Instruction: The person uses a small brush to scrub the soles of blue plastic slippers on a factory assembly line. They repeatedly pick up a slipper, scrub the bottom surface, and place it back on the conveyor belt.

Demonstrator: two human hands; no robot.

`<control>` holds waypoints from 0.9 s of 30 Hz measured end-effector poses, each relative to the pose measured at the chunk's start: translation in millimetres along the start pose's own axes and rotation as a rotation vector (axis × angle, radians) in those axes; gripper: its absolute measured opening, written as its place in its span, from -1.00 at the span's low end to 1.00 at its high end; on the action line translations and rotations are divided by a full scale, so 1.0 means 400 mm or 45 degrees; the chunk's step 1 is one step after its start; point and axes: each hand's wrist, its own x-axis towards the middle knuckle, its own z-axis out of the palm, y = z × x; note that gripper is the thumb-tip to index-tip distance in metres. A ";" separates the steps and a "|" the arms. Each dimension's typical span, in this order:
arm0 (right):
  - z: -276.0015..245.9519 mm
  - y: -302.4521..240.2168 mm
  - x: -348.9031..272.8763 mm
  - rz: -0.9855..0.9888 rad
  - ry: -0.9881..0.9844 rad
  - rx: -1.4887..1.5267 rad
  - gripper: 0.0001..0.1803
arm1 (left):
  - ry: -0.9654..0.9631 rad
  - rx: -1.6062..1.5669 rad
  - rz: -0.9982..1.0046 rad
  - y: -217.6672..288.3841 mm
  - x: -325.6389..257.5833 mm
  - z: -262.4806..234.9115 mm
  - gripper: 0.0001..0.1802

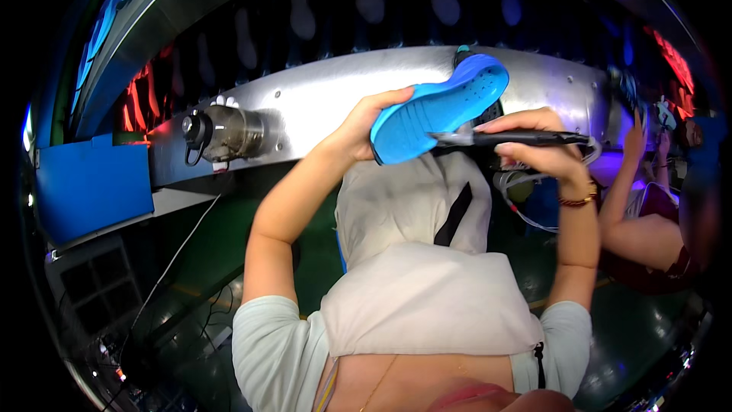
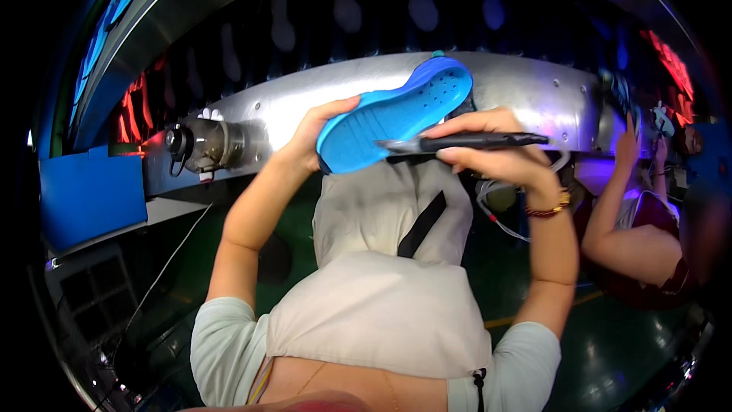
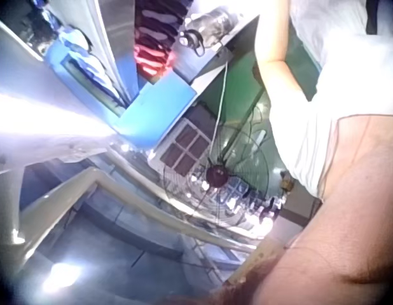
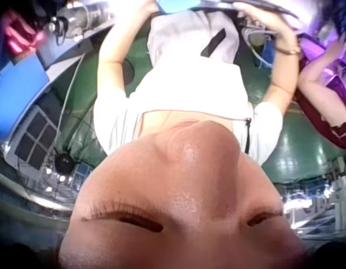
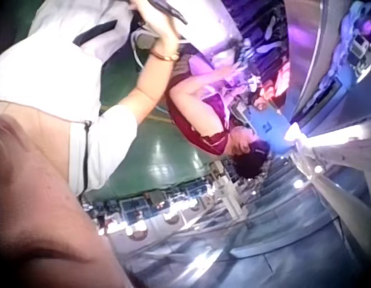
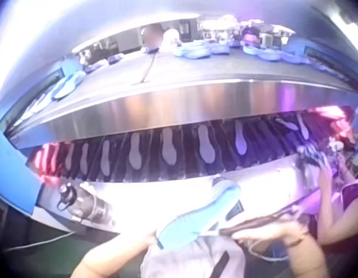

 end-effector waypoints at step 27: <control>0.100 0.216 0.010 -0.210 0.701 1.230 -0.78 | -0.829 -0.383 1.418 0.624 -0.141 0.024 -0.26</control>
